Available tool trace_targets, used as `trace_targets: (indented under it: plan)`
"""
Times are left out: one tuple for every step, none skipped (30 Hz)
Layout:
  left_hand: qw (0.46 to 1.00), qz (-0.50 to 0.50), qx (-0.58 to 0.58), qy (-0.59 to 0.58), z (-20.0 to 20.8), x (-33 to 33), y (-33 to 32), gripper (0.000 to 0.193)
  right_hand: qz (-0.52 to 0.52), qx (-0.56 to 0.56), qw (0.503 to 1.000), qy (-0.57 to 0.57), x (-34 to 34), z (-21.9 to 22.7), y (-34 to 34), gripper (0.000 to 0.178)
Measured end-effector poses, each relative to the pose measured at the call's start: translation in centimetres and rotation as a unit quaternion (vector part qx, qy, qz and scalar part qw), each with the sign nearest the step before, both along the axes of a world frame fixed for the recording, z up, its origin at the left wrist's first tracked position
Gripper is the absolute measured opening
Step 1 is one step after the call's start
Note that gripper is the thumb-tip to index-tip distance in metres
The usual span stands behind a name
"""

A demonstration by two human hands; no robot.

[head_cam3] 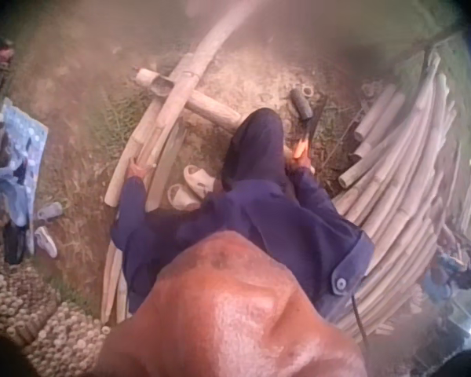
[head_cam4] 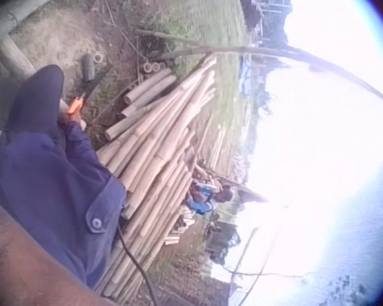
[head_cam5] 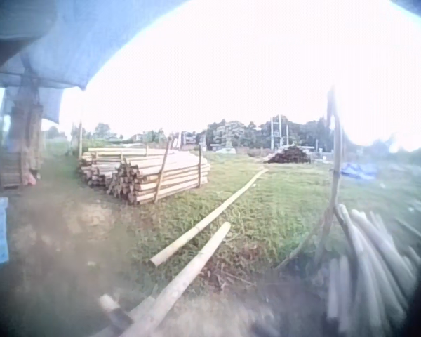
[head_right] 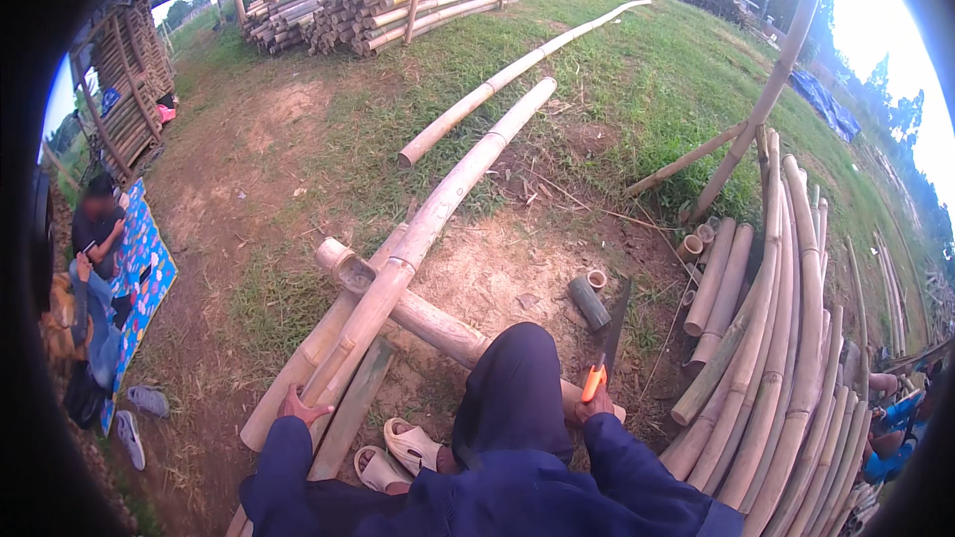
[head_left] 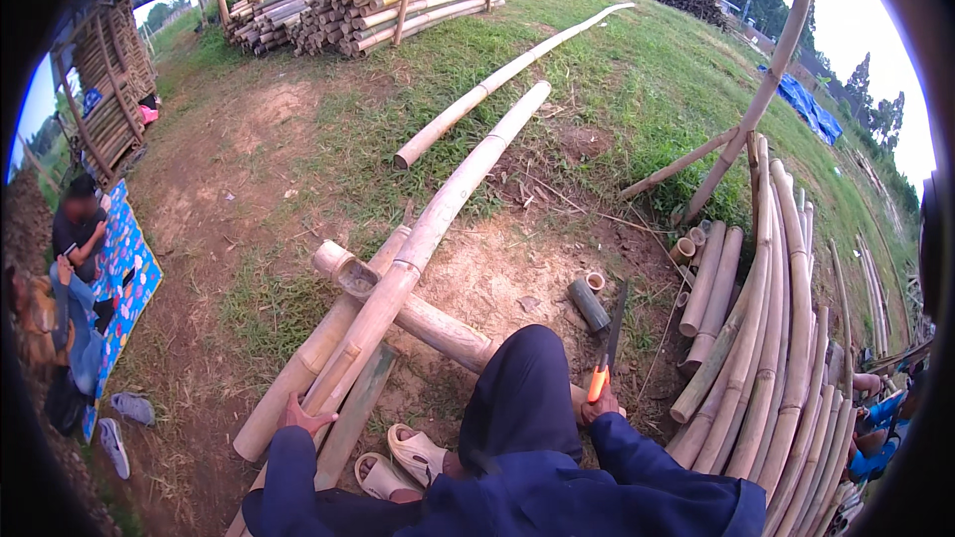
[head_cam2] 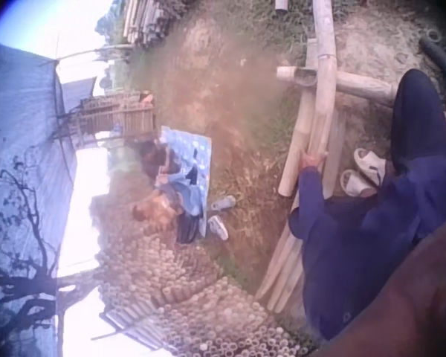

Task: The person uses a hand saw to cut bamboo poles into shorter sections. They repeatedly position a bamboo pole on a makeshift stand, saw through it, and then move the cut pieces aside.

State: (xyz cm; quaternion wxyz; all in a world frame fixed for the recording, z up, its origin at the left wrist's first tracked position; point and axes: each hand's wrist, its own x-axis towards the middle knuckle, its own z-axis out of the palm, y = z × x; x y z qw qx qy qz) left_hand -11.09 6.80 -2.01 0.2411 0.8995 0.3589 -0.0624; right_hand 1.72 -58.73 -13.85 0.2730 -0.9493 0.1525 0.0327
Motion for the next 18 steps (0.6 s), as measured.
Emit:
trace_targets:
  plan:
    - [1.000,0.004,-0.001,-0.006,0.4,-0.3,0.4,0.103,-0.051,0.043,0.996,-0.055,1.0,1.2,0.1,0.035]
    - [1.000,0.005,-0.009,-0.008,0.3,-0.5,0.2,0.102,-0.104,0.080,0.986,-0.105,1.2,2.8,-0.5,0.037]
    - [1.000,0.011,-0.012,-0.011,0.4,-0.5,-0.2,0.101,-0.128,0.070,0.972,-0.185,1.6,6.0,-0.5,0.028]
    - [1.000,0.009,-0.021,-0.012,0.1,0.3,-1.2,0.100,-0.180,0.146,0.948,-0.220,1.8,7.9,-2.3,0.023]
    - [1.000,0.012,-0.024,-0.016,0.2,0.8,-1.6,0.099,-0.175,0.139,0.948,-0.226,1.8,9.8,-3.7,0.020]
    - [1.000,0.013,-0.004,-0.006,0.4,0.7,-1.3,0.099,-0.135,0.149,0.946,-0.253,1.3,13.7,-2.4,0.018]
    - [1.000,0.010,0.011,0.004,-0.1,0.8,-1.0,0.098,-0.097,0.155,0.943,-0.279,0.6,17.9,-0.8,0.016]
    - [1.000,0.003,0.021,0.017,-1.0,1.1,-1.3,0.098,-0.076,0.171,0.939,-0.289,0.1,20.2,-0.3,0.015]
    - [0.999,0.001,0.030,0.016,-1.5,0.7,-0.9,0.100,-0.051,0.195,0.935,-0.292,-0.2,21.6,0.4,0.014]
    - [0.999,-0.001,0.038,0.014,-1.9,0.8,-0.2,0.102,-0.025,0.217,0.930,-0.295,-0.1,23.0,1.3,0.013]
    - [0.999,-0.002,0.036,0.015,-2.4,0.6,0.1,0.103,0.031,0.227,0.916,-0.330,0.4,24.6,2.7,0.013]
    - [0.999,-0.006,0.027,0.026,-1.4,0.9,-0.3,0.104,0.078,0.246,0.899,-0.354,0.7,25.1,4.1,0.014]
    - [0.999,0.005,0.012,0.045,-0.6,-0.1,-0.3,0.105,0.107,0.327,0.888,-0.304,0.3,27.7,7.5,0.012]
    - [0.999,0.006,-0.014,0.031,-0.7,0.2,0.2,0.109,0.150,0.342,0.895,-0.243,0.8,28.6,9.3,0.011]
    - [0.999,-0.003,0.025,0.028,0.2,0.2,-0.6,0.111,0.200,0.384,0.882,-0.186,1.2,29.1,11.0,0.011]
    - [0.999,-0.014,0.032,0.033,-0.5,-0.1,-0.1,0.114,0.209,0.445,0.855,-0.165,1.4,28.7,13.1,0.012]
    - [0.999,-0.011,0.013,0.048,0.6,0.7,-0.9,0.116,0.223,0.429,0.866,-0.125,1.6,28.8,14.6,0.014]
    - [0.998,-0.010,0.015,0.060,0.9,0.9,-0.9,0.116,0.246,0.429,0.862,-0.108,1.6,28.6,16.7,0.016]
